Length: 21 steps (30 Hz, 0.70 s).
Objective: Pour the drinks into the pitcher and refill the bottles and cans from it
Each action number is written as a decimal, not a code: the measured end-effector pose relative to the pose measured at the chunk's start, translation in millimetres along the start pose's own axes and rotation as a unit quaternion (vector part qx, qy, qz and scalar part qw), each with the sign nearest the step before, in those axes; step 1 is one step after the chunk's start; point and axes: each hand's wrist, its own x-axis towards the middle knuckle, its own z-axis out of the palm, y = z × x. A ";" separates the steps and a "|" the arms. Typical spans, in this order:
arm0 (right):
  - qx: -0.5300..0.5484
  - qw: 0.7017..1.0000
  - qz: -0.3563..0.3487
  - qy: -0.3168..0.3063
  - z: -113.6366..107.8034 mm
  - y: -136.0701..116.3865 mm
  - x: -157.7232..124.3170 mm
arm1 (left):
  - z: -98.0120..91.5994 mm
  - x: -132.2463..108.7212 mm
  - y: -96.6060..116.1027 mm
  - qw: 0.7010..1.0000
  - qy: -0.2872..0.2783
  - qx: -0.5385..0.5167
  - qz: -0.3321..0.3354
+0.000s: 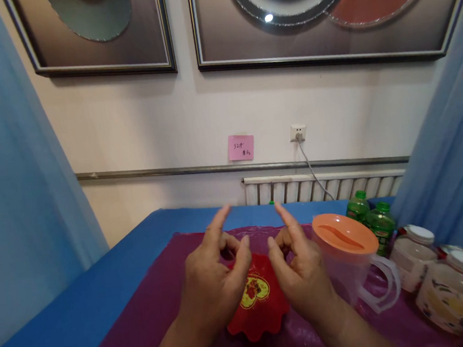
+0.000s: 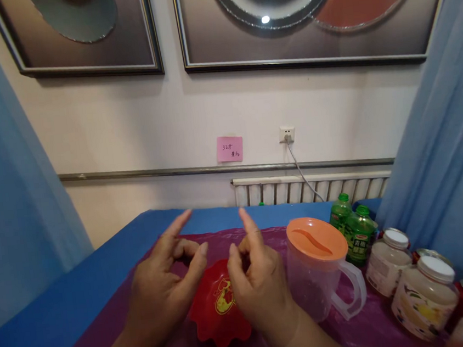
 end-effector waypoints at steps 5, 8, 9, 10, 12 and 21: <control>-0.002 0.994 -0.084 -0.068 -1.7 -16.4 -6.1 | -2.4 -8.4 15.6 0.992 -0.073 0.019 0.103; -0.009 0.991 -0.119 -0.059 -3.7 -24.1 -9.7 | -5.9 -12.0 25.8 0.988 -0.071 0.022 0.136; -0.009 0.990 -0.128 -0.057 -3.8 -26.2 -11.2 | -7.8 -12.8 28.1 0.987 -0.073 0.013 0.141; -0.005 0.989 -0.135 -0.056 -3.7 -28.3 -12.6 | -9.9 -13.5 29.6 0.987 -0.073 0.001 0.145; 0.006 0.990 -0.134 -0.054 -3.2 -32.9 -15.1 | -14.1 -14.5 30.2 0.987 -0.069 -0.022 0.146; -0.001 0.982 -0.043 -0.187 -26.6 -38.8 -30.1 | -19.9 -15.0 24.6 0.984 0.025 -0.159 0.076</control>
